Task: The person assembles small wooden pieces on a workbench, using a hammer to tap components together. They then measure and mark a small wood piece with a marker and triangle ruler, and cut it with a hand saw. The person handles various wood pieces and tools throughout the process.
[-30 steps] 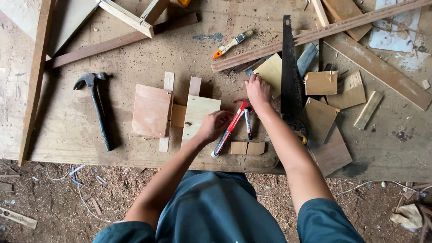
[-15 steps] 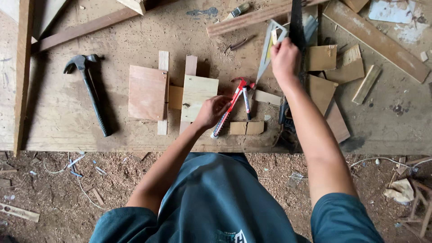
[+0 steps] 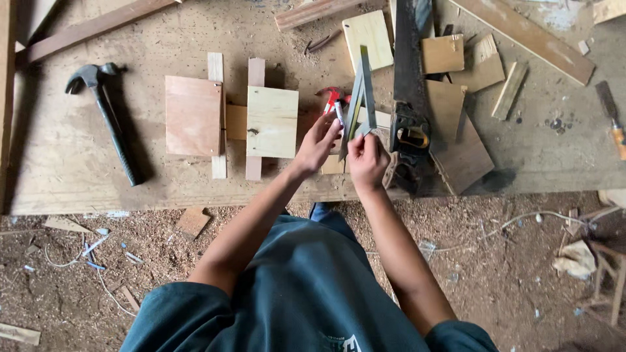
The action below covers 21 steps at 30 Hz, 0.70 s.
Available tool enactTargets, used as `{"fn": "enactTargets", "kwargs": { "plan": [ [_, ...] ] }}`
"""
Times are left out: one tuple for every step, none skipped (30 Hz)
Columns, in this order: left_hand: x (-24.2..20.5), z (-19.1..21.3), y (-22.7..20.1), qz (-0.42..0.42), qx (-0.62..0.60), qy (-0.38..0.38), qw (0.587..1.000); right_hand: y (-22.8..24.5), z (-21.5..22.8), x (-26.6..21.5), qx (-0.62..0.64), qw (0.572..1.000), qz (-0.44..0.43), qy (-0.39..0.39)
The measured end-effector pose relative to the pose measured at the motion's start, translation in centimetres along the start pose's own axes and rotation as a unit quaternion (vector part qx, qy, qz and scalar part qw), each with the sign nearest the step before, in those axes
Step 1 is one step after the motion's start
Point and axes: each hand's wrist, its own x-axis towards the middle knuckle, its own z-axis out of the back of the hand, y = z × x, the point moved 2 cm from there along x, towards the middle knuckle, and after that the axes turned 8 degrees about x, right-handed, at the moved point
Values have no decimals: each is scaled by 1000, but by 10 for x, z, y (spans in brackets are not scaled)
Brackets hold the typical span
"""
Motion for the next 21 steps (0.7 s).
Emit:
{"fn": "enactTargets", "kwargs": {
  "plan": [
    [-5, 1, 6, -10, 43, -26, 999, 0, 0, -8, 13, 999, 21, 29],
    [-12, -2, 16, -18, 16, -15, 1000, -2, 4, -19, 24, 997, 39, 61],
    [-17, -6, 28, -26, -11, -3, 1000, -4, 2, -29, 44, 992, 86, 87],
    [-24, -11, 42, -33, -37, 8, 999, -6, 1, -41, 65, 983, 131, 115],
    [-26, -15, 54, -71, -23, -24, 997, -10, 1, -52, 87, 970, 176, 142],
    [-30, -20, 68, -103, -9, -52, 993, -15, 2, -68, 87, 967, 166, 173],
    [-39, -24, 82, -135, 6, -80, 988, -21, 4, -83, 87, 963, 156, 203],
    [-49, -29, 99, -51, -48, -97, 993, -27, 4, -95, 89, 957, 150, 233],
    [-62, -31, 113, 32, -103, -113, 988, -33, 13, -110, 110, 959, 115, 233],
    [-61, -28, 118, 104, -154, -123, 975, -42, 15, -111, 128, 962, 86, 224],
    [-62, -24, 118, 93, -149, -128, 976, -53, 14, -109, 146, 964, 57, 214],
    [-71, -25, 124, 88, -148, -131, 976, -67, 15, -109, 105, 962, -31, 252],
    [-75, -24, 128, 83, -147, -135, 976, -83, 11, -107, 62, 948, -118, 288],
    [-79, -25, 134, 54, -130, -137, 980, -98, 8, -108, 19, 923, -204, 327],
    [-83, -26, 142, 25, -113, -140, 983, -107, 5, -105, 12, 943, -152, 296],
    [-83, -26, 148, -6, -93, -142, 985, -116, -3, -99, 7, 960, -98, 261],
    [-82, -28, 156, -29, -60, -157, 985, -123, -11, -94, 2, 973, -44, 225],
    [-76, -24, 160, -55, -24, -173, 983, -128, -25, -87, 19, 976, -47, 212],
    [-71, -20, 163, -81, 12, -189, 979, -132, -39, -81, 36, 978, -51, 199],
    [-71, -18, 171, -64, 16, -195, 979, -133, -48, -83, 51, 979, -59, 189],
    [-71, -15, 178, -47, 20, -201, 978, -133, -55, -86, 49, 977, -63, 198]
  ]
}}
